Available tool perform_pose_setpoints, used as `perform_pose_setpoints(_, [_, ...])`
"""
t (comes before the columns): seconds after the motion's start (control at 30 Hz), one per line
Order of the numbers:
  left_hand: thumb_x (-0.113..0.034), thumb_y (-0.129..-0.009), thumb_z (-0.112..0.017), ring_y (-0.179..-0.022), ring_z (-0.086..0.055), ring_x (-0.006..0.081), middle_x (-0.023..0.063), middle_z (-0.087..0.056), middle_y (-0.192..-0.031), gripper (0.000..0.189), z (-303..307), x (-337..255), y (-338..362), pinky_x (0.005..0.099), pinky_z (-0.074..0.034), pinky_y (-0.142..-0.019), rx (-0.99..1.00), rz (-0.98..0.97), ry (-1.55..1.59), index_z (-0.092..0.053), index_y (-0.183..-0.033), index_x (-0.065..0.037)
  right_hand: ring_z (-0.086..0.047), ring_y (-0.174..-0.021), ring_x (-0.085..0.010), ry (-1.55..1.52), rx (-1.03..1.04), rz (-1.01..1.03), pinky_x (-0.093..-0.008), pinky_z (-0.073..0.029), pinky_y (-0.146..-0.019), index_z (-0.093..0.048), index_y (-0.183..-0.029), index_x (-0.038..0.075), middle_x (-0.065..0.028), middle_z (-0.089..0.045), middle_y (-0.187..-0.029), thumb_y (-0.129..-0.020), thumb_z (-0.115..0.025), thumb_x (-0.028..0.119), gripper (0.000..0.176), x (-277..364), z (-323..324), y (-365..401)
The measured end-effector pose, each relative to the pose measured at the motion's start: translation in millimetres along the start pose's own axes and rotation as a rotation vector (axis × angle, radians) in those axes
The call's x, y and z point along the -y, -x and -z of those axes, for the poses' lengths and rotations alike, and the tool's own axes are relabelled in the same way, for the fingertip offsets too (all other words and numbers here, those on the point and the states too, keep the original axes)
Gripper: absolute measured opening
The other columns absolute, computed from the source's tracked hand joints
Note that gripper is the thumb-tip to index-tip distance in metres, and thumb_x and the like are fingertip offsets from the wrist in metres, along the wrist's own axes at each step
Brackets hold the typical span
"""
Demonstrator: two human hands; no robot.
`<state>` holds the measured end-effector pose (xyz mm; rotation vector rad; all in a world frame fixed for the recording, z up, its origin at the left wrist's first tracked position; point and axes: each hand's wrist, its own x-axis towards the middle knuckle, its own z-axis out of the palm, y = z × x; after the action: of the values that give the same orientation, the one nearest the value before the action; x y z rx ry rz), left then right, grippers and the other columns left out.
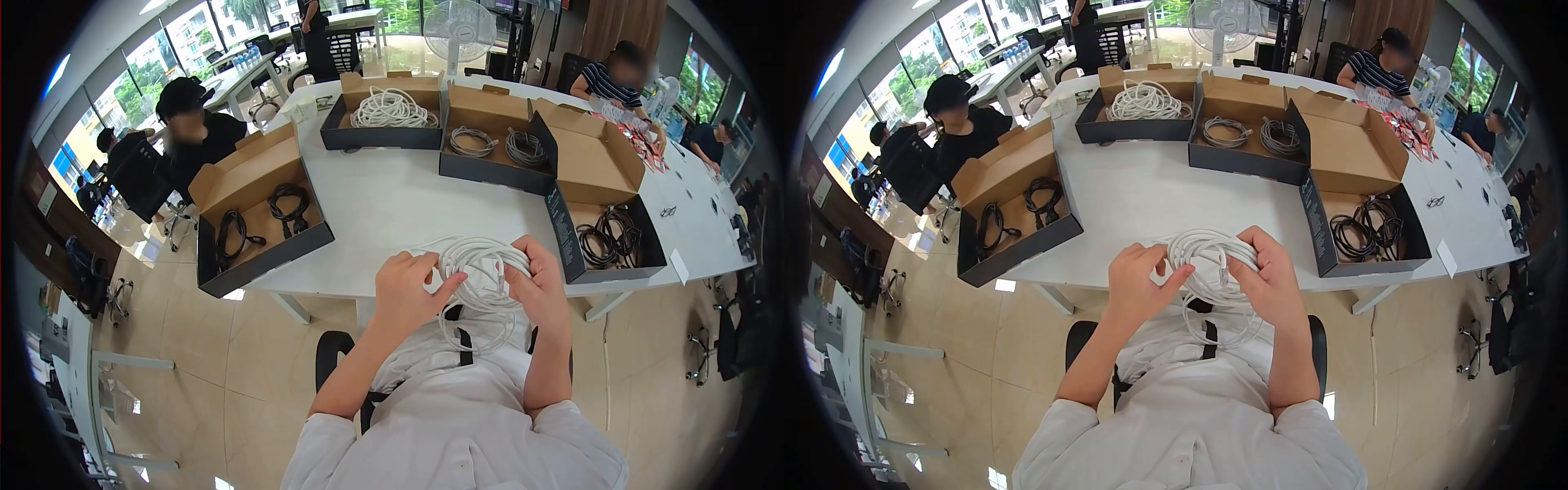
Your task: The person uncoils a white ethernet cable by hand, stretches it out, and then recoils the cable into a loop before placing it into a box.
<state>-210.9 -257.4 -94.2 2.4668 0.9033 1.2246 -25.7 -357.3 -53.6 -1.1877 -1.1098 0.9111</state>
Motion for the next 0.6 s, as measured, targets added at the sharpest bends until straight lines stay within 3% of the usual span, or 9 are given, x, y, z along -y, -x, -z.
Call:
perform_pose_setpoints(0.23, [-0.037,-0.081,-0.073,-0.041,-0.048,0.0278,0.0089,-0.049,-0.046,0.042,1.0,-2.7,-1.8,0.0370,-0.038,-0.043,0.081,0.113,-0.004,-0.057,-0.057,-0.006,-0.050,-0.071,-0.0044,0.140,-0.078,0.052,-0.0204,-0.041,-0.063,-0.055,-0.092,-0.002,-0.0010,-0.059,-0.077,-0.091,-0.058,0.000,0.004,-6.5,-13.9,-4.1])
perform_pose_setpoints(0.4, [-0.034,-0.082,-0.072,-0.039,-0.044,0.0284,0.0138,-0.044,-0.044,0.047,-6.4,1.5,10.5,0.0371,-0.034,-0.042,0.079,0.215,0.111,-0.053,-0.053,-0.001,-0.048,-0.064,-0.0045,0.335,-0.086,0.170,-0.0230,-0.040,-0.054,-0.054,-0.098,-0.003,-0.0078,-0.060,-0.072,-0.086,-0.061,0.000,0.013,-18.3,-17.6,-1.5])
perform_pose_setpoints(0.47, [-0.033,-0.082,-0.072,-0.040,-0.045,0.0297,0.0148,-0.045,-0.045,0.046,-10.2,4.8,17.3,0.0376,-0.035,-0.043,0.082,0.218,0.125,-0.055,-0.055,-0.001,-0.051,-0.069,-0.0047,0.231,-0.098,0.108,-0.0220,-0.042,-0.058,-0.055,-0.096,-0.002,-0.0056,-0.059,-0.075,-0.086,-0.060,-0.002,0.011,-11.0,-23.5,1.4])
perform_pose_setpoints(0.53, [-0.026,-0.083,-0.072,-0.039,-0.037,0.0194,0.0146,-0.040,-0.046,0.046,-10.7,10.2,20.2,0.0345,-0.030,-0.042,0.109,0.247,0.167,-0.049,-0.054,0.002,-0.052,-0.065,-0.0063,0.435,-0.059,0.165,-0.0246,-0.042,-0.056,-0.055,-0.098,0.000,-0.0082,-0.059,-0.073,-0.085,-0.063,0.001,0.015,-3.8,-17.6,2.8])
perform_pose_setpoints(0.6, [-0.025,-0.085,-0.069,-0.040,-0.039,0.0257,0.0159,-0.045,-0.047,0.041,-10.8,8.7,19.8,0.0360,-0.030,-0.043,0.066,0.213,0.167,-0.054,-0.058,0.002,-0.058,-0.060,-0.0149,0.374,-0.034,0.189,-0.0293,-0.044,-0.054,-0.055,-0.098,0.001,-0.0126,-0.059,-0.071,-0.084,-0.065,0.005,0.018,-1.2,-15.9,6.3])
